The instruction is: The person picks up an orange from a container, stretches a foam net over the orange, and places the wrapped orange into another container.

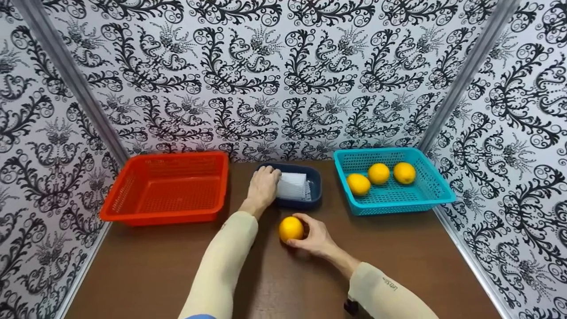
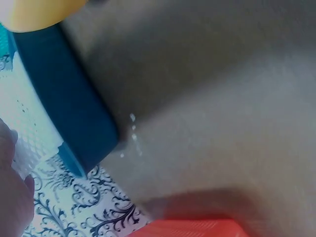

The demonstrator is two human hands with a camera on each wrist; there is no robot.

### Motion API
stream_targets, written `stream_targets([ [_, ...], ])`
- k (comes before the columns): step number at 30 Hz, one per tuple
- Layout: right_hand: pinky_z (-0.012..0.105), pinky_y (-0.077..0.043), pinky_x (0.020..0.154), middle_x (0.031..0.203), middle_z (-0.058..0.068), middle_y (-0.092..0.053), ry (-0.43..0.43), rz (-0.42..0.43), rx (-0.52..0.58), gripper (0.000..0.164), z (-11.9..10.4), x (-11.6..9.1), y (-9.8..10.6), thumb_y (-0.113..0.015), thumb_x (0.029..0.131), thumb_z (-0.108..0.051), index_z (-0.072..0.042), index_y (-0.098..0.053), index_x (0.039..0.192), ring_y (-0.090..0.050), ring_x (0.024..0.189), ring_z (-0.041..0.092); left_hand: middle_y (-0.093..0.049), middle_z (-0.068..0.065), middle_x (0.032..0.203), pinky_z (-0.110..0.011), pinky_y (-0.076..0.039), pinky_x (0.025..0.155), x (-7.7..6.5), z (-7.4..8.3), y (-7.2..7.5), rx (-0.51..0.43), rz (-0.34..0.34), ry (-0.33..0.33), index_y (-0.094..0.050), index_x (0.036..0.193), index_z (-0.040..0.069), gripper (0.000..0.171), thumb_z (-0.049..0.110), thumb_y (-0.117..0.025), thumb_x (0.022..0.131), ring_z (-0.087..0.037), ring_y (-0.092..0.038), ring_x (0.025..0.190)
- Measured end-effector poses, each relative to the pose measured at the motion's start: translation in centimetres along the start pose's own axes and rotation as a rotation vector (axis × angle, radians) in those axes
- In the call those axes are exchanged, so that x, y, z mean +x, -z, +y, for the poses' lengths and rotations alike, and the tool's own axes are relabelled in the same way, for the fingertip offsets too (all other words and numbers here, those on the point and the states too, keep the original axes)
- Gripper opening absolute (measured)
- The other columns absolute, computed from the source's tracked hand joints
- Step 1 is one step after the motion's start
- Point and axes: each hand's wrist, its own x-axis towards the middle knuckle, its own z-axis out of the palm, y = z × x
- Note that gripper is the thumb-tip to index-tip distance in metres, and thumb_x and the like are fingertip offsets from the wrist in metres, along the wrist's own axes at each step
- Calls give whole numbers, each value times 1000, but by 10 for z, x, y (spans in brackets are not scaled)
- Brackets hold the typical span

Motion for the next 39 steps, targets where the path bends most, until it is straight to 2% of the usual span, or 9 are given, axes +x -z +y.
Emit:
stream_targets([
  [4, 56, -61, 111, 141, 19, -76, 11, 14, -38, 82, -1, 1, 1, -99, 84, -29, 2, -63, 150, -76, 121, 33, -75, -14, 96, -49, -62, 86, 1, -2, 12, -1, 80, -66, -75, 98, 8, 9, 9, -69, 104, -38, -70, 96],
  [8, 57, -61, 111, 142, 20, -76, 11, 9, -50, 82, -3, 1, 1, -98, 84, -30, 2, -63, 150, -76, 119, 34, -73, -14, 94, -47, -61, 87, 0, -4, 26, -27, 113, -96, -72, 96, 9, 7, 8, -71, 102, -38, -69, 96],
  [13, 58, -62, 110, 140, 20, -76, 16, 11, -55, 83, -3, 1, 1, -98, 83, -33, 2, -63, 150, -76, 117, 33, -74, -13, 98, -48, -61, 90, -2, -3, 44, -90, 67, -70, -76, 101, 10, 5, 8, -72, 102, -38, -70, 100],
  [17, 58, -61, 112, 146, 21, -74, 7, 3, -63, 88, -3, 1, 3, -96, 85, -37, 2, -60, 155, -75, 120, 34, -78, -13, 106, -50, -61, 97, -7, -2, 55, -140, -7, -34, -81, 113, 10, 13, 7, -73, 103, -39, -71, 106],
  [20, 58, -59, 115, 151, 22, -71, -9, 16, -60, 89, -6, 0, 6, -95, 88, -37, 2, -58, 158, -75, 125, 38, -80, -14, 110, -52, -61, 99, -14, -1, 61, -181, -33, -19, -82, 118, 8, 18, 6, -75, 102, -40, -73, 108],
  [25, 61, -55, 119, 142, 21, -77, 23, 148, -89, 76, -17, 3, 18, -93, 91, -35, 2, -65, 151, -73, 130, 42, -81, -15, 108, -54, -61, 96, -26, 1, 68, -238, -17, -33, -84, 117, 5, 18, 6, -77, 100, -41, -74, 103],
  [29, 60, -60, 111, 135, 23, -79, 86, 274, -70, 63, -30, 10, 29, -92, 92, -28, 3, -70, 143, -75, 125, 42, -81, -17, 106, -54, -61, 94, -31, 3, 71, -272, -27, -47, -83, 115, 3, 17, 5, -77, 100, -41, -75, 100],
  [35, 47, -67, 99, 124, 19, -81, 170, 437, -61, 52, -43, 17, 40, -93, 92, -22, 0, -75, 135, -78, 115, 37, -80, -20, 110, -55, -65, 94, -37, 5, 73, -365, -144, -30, -82, 119, 2, 19, 5, -73, 102, -40, -78, 102],
  [39, 50, -68, 97, 119, 20, -82, 234, 482, -60, 48, -43, 18, 39, -94, 90, -18, 1, -78, 130, -80, 109, 39, -82, -22, 120, -54, -65, 102, -45, 7, 73, -414, -219, -22, -81, 125, 0, 24, 4, -72, 103, -40, -80, 111],
])
